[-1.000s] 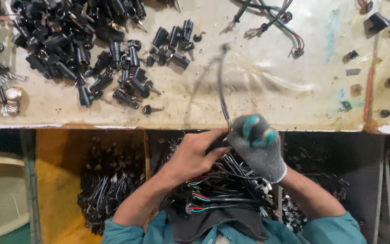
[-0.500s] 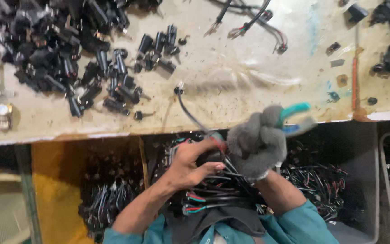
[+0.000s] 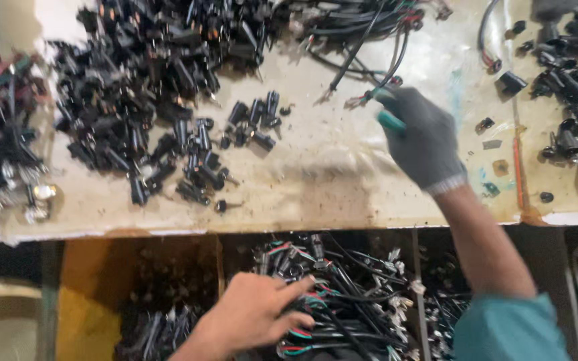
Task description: The person repeatedly picks up black wires with colored inner strands from a pile on a workbench, uses a pair of pliers to cut the ends, and places the trimmed wires into a container below. The process is continuous and repetitive.
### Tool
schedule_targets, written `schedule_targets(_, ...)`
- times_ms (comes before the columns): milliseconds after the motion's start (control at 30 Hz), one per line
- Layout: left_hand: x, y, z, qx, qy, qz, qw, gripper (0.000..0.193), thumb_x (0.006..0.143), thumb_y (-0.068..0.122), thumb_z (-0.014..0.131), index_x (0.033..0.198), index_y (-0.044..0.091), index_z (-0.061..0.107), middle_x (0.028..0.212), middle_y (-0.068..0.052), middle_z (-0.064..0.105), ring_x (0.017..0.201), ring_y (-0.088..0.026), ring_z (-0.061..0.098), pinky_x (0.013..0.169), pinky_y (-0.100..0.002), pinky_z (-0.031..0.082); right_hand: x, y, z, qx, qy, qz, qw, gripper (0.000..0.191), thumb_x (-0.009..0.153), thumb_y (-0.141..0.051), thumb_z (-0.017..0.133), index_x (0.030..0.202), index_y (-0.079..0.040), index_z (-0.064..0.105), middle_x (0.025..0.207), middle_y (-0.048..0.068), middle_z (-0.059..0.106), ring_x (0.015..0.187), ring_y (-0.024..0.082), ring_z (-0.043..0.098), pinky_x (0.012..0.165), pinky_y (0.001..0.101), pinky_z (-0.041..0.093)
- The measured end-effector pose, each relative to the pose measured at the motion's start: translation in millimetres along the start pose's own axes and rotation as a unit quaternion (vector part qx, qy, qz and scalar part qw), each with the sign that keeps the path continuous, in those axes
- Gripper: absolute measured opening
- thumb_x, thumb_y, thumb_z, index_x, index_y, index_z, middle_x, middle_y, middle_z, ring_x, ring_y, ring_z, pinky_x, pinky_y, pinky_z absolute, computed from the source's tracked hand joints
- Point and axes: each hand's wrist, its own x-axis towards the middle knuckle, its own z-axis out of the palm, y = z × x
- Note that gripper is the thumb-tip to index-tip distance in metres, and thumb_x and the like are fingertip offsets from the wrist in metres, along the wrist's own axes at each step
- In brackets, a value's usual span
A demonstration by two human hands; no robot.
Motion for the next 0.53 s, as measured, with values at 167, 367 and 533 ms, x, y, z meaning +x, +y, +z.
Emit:
schedule_targets(167, 31.2, -16.0, -1.2, 0.059, 0.128, -0.075, 0.987, 0.056, 0.093, 0.044, 0.072, 0.136, 0.010, 0.059, 0.109, -0.014, 0.067, 0.100, -0.032, 0.064, 0.085, -0.045, 0.049, 123.0, 54.1, 34.6, -0.250, 0.001, -0.166, 0.954, 0.026, 0.086, -0.003, 0.069, 0.110, -0.012, 0.069, 0.109, 0.010, 0.070, 0.115, 0.028, 0.064, 0.102, 0.0452, 0.045)
schedule_targets(367, 88.6, -104.1, -33.6, 0.321, 0.282, -0.208, 0.880, 0.076, 0.076, 0.047, 0.072, 0.141, 0.013, 0.051, 0.152, -0.026, 0.041, 0.143, -0.038, 0.034, 0.110, -0.070, 0.020, 163.6, 78.0, 70.6, -0.086, -0.053, 0.032, 0.994, 0.030, 0.083, -0.007, 0.069, 0.112, -0.012, 0.073, 0.087, 0.019, 0.068, 0.087, 0.039, 0.063, 0.077, 0.0490, 0.048)
schedule_targets(533, 57.3, -185.9, -31.5, 0.191, 0.323, -0.372, 0.849, 0.068, 0.094, 0.049, 0.068, 0.151, 0.018, 0.048, 0.164, -0.019, 0.034, 0.156, -0.037, 0.024, 0.128, -0.063, 0.016, 57.2, 64.8, 128.5, -0.073, 0.013, 0.019, 0.997, 0.024, 0.086, -0.016, 0.076, 0.109, -0.015, 0.070, 0.088, 0.014, 0.070, 0.090, 0.035, 0.067, 0.086, 0.0513, 0.047)
